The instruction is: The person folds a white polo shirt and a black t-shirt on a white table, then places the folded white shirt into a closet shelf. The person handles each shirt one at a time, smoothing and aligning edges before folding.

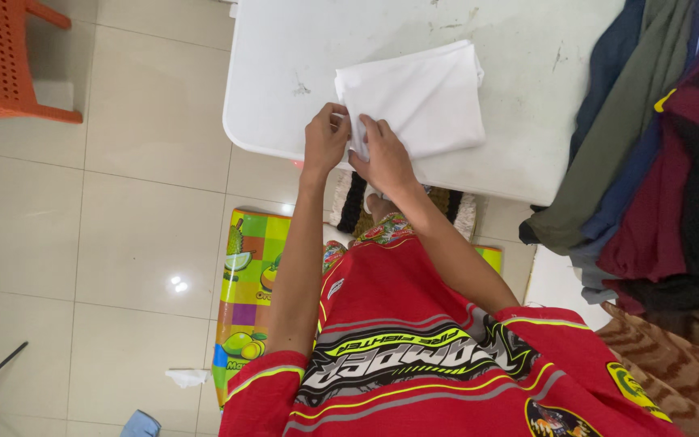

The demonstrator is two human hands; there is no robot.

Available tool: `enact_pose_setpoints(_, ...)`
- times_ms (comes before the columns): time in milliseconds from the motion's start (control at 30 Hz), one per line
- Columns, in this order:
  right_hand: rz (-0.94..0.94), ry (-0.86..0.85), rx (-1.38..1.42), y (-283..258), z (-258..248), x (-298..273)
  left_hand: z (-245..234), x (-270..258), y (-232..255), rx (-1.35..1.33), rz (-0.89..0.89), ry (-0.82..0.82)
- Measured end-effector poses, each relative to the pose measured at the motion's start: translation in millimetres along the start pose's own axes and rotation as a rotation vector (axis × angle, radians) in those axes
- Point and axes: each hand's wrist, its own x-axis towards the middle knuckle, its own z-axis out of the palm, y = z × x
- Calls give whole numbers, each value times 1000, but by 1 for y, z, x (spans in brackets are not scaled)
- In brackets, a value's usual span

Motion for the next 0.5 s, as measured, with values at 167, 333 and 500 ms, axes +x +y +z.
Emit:
enact_pose_setpoints(167,190,-277,493,48,-19,8,30,-30,6,-15,-71,84)
enact_pose_setpoints(333,-32,-16,-336,87,-44,8,36,-52,13,68,-43,121)
enact_pose_setpoints(500,160,15,-445,115,-70,4,48,-44,27,673,264,120)
